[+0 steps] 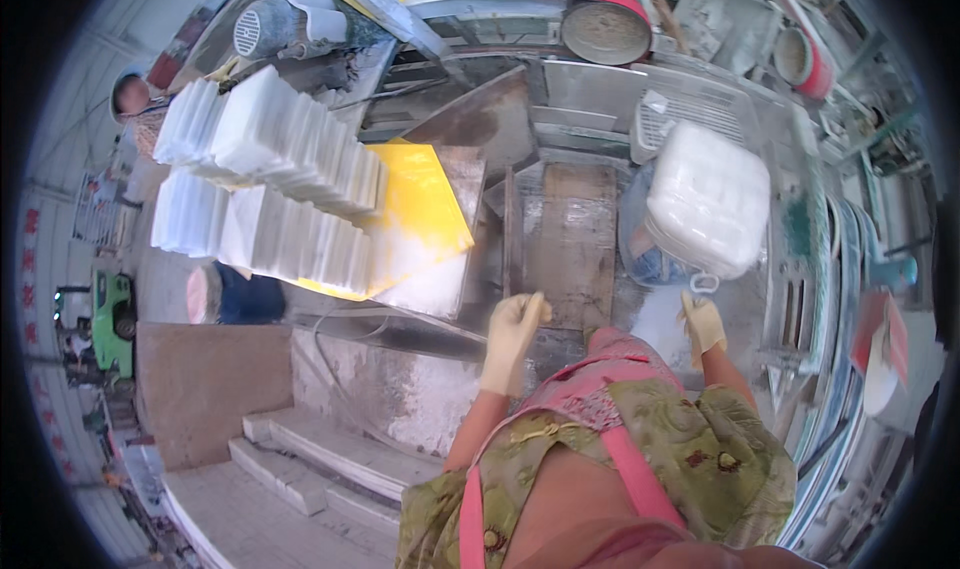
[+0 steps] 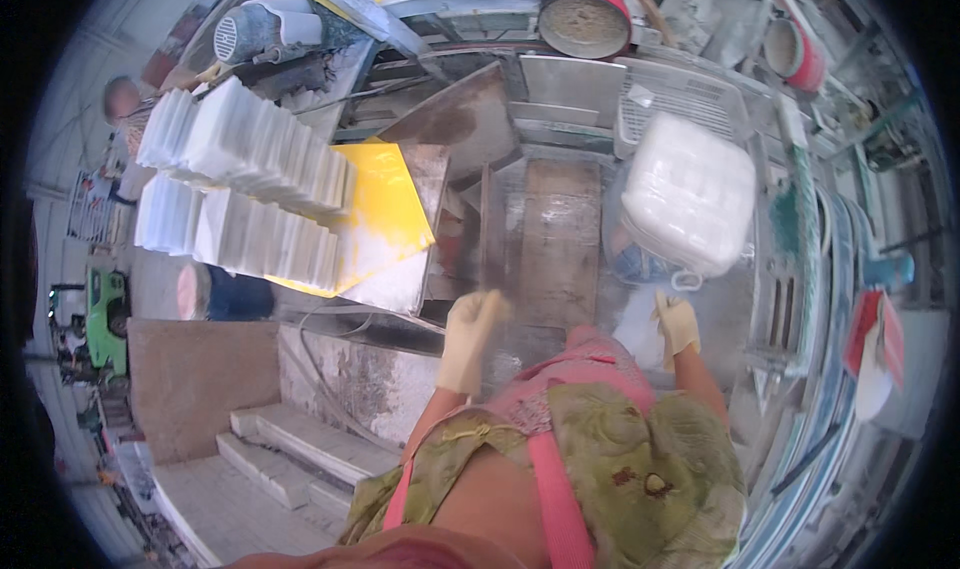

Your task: The person picks up white rectangular tiles from a machine output and stacks them on a nearby rack. The person handles the tiles one at a time, placing them in a neat pile.

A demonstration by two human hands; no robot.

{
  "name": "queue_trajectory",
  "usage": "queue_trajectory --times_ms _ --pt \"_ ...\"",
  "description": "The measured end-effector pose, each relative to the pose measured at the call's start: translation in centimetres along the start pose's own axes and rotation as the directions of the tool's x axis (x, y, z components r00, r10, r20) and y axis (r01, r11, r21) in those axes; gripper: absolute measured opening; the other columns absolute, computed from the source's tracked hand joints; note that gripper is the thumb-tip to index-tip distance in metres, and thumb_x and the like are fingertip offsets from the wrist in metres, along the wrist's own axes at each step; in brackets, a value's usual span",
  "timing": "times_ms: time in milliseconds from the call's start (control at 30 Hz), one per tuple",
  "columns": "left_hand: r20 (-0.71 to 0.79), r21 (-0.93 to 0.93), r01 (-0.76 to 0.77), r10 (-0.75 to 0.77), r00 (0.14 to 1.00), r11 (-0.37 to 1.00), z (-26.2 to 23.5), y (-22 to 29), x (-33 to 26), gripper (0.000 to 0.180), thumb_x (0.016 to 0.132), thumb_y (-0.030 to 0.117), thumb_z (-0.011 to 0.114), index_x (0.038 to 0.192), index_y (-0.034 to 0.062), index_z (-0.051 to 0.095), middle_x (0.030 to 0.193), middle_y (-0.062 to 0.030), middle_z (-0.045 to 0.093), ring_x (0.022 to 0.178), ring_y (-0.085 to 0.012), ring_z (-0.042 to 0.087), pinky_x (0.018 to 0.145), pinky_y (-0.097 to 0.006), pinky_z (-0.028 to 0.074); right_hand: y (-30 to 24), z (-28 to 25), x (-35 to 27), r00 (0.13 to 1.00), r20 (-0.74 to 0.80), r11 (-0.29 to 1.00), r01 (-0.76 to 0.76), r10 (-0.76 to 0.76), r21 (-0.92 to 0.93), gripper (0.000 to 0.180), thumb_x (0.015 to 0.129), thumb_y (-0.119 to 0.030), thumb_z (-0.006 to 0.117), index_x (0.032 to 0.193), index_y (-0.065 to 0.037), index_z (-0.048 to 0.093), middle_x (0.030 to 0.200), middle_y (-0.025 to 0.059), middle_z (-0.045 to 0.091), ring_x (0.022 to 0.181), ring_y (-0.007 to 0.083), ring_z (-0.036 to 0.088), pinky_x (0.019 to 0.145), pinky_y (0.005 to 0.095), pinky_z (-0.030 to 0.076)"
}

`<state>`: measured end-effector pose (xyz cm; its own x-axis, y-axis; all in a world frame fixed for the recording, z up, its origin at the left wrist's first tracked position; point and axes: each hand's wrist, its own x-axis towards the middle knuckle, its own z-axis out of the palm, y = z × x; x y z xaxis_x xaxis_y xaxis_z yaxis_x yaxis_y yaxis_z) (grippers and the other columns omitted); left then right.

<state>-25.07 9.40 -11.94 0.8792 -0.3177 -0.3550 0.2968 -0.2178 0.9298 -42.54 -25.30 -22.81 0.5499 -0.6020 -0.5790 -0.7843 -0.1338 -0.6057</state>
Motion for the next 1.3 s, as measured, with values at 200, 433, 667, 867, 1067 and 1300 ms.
queue_trajectory --times_ms 200,433,667,867,1067,1300 --pt "-0.109 -0.03 -0.142 0.137 0.985 0.989 4.4 8.0 6.7 0.03 0.1 0.023 0.061 0.091 -0.0029 0.073 0.081 -0.0083 0.073 0.075 -0.0138 0.068 0.072 -0.029 0.053 -16.4 -3.5 8.2 0.904 -0.055 0.903 0.426 -0.423 0.051 0.046 0.101 -0.042 0.059 0.076 -0.004 0.064 0.055 0.0041 0.053 0.052 0.0178 0.055 0.054 0.0362 0.047" --pt "-0.096 0.042 -0.291 0.293 0.951 0.956 5.4 12.1 15.5 0.026 0.102 0.019 0.058 0.108 -0.0027 0.071 0.102 -0.0088 0.074 0.096 -0.014 0.068 0.088 -0.028 0.054 -26.7 -2.3 15.4 0.87 0.222 0.896 0.44 -0.44 0.052 0.052 0.102 -0.05 0.057 0.081 -0.004 0.069 0.055 0.0002 0.054 0.049 0.0089 0.047 0.049 0.0265 0.035" --pt "-0.143 -0.104 -0.382 0.366 0.919 0.918 4.4 16.9 25.9 0.029 0.103 0.021 0.057 0.112 -0.0037 0.07 0.103 -0.0094 0.073 0.097 -0.015 0.068 0.088 -0.029 0.053 -27.0 -5.0 27.1 0.735 -0.094 0.741 0.667 -0.671 -0.076 0.048 0.103 -0.044 0.054 0.089 0.0 0.07 0.058 0.0062 0.061 0.05 0.0125 0.056 0.05 0.03 0.043" --pt "-0.195 -0.151 -0.294 0.263 0.945 0.944 2.9 19.4 30.2 0.029 0.103 0.021 0.056 0.112 -0.003 0.069 0.105 -0.0092 0.074 0.098 -0.0141 0.068 0.088 -0.029 0.053 -27.9 -6.6 38.5 0.743 -0.029 0.734 0.652 -0.668 -0.188 0.038 0.104 -0.032 0.052 0.116 0.001 0.066 0.067 0.0071 0.067 0.059 0.0168 0.065 0.054 0.0304 0.051" --pt "-0.434 -0.199 -0.331 0.22 0.874 0.923 0.9 18.5 32.1 0.028 0.104 0.02 0.056 0.113 -0.003 0.068 0.105 -0.0092 0.073 0.103 -0.0145 0.069 0.09 -0.028 0.053 -42.1 -7.8 42.8 0.702 0.077 0.704 0.71 -0.708 0.008 0.042 0.105 -0.029 0.052 0.127 0.005 0.062 0.116 0.0156 0.068 0.103 0.022 0.065 0.093 0.034 0.05" --pt "-0.729 -0.224 -0.411 0.128 0.673 0.884 1.1 20.3 33.6 0.029 0.104 0.021 0.056 0.114 -0.0041 0.066 0.106 -0.0103 0.073 0.103 -0.0154 0.068 0.096 -0.03 0.05 -60.2 -7.8 45.9 0.305 0.236 0.262 0.945 -0.923 -0.198 0.045 0.101 -0.016 0.052 0.142 0.001 0.053 0.143 0.0224 0.056 0.131 0.0351 0.053 0.114 0.0398 0.036"
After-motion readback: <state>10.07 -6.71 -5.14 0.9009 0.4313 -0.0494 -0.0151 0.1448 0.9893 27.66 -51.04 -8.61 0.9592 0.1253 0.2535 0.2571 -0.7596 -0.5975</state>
